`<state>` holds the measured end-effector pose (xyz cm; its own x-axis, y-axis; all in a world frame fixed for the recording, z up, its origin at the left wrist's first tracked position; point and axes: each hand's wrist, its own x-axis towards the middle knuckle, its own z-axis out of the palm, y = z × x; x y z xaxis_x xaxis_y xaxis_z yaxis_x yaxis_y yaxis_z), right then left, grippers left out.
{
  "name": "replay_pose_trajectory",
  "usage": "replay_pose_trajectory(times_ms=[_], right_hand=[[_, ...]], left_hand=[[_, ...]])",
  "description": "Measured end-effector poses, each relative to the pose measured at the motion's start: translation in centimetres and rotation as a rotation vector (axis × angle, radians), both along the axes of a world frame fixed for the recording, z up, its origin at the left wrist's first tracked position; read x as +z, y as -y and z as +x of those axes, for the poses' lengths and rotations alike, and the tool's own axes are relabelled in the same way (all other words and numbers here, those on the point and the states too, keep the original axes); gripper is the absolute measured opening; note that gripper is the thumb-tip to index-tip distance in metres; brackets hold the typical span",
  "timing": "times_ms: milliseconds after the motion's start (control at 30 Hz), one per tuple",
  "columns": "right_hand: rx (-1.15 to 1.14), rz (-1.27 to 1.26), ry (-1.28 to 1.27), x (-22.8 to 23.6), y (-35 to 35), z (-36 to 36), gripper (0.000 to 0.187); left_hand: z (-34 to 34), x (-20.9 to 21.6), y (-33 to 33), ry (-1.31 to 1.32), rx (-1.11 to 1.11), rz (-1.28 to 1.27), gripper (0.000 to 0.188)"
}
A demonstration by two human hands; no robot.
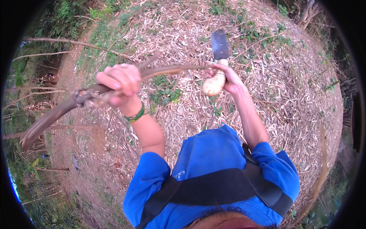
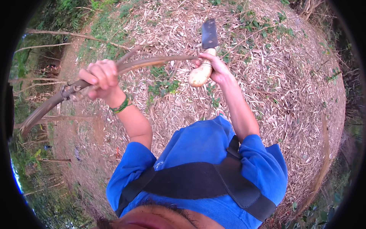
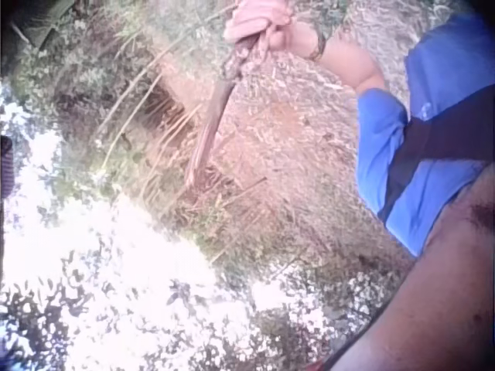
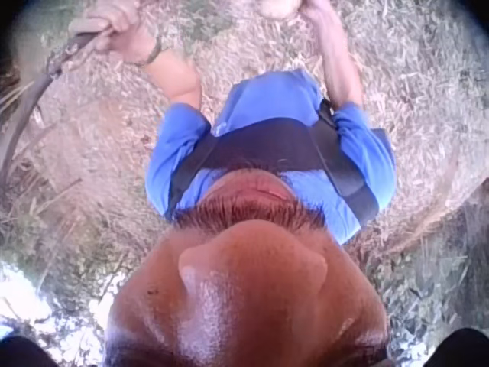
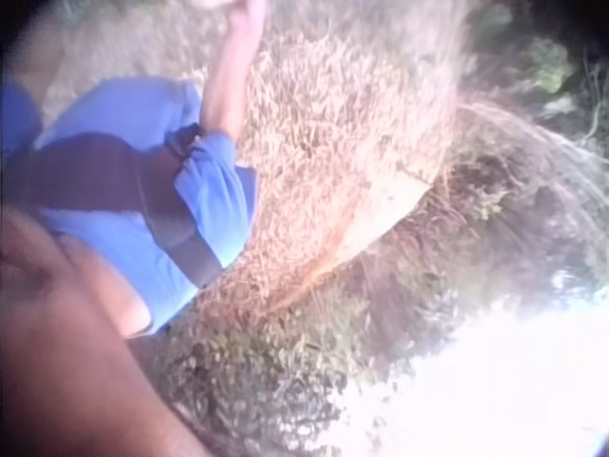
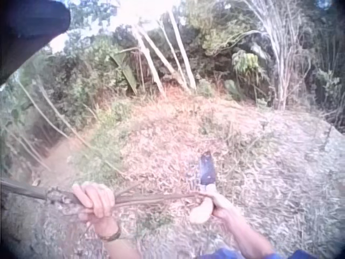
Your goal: The person uses a knife to trim and cut small branches while standing in a wooded area, gathering the pieces by hand.
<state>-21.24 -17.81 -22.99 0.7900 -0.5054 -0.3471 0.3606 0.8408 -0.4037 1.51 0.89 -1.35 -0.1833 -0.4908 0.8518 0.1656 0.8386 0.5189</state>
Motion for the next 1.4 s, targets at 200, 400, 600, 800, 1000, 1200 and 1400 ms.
replay_pose_trajectory(times_ms=[200,400,600,800,1000,1200,1400], right_hand=[[-0.304,-0.574,-0.514,-1.5,-1.3,-5.2,0.017],[-0.346,-0.738,-0.717,-5.2,-6.3,-4.9,0.026],[-0.504,-0.965,-0.625,0.8,-1.6,-6.5,0.044],[-1.321,-1.501,-0.213,23.7,2.9,-10.4,0.021],[-1.108,-1.188,-0.616,-0.8,-0.2,-1.4,0.023],[-0.075,0.028,-0.93,-26.8,-8.9,-2.9,0.035],[-0.382,-0.673,-0.946,-12.1,-2.1,-4.0,0.032]], left_hand=[[5.1,-2.5,-3.3,-0.64,0.601,-0.043,0.038],[4.7,0.7,-1.4,-0.885,0.938,-0.07,0.043],[2.6,4.1,-0.1,-0.857,1.052,-0.161,0.042],[-0.4,8.1,2.2,-0.818,1.017,-0.243,0.037],[-0.1,10.8,3.3,-0.762,0.883,-0.306,0.036],[2.1,13.8,3.7,-0.813,0.902,-0.212,0.034],[5.6,15.0,1.2,-0.78,0.972,-0.22,0.038]])
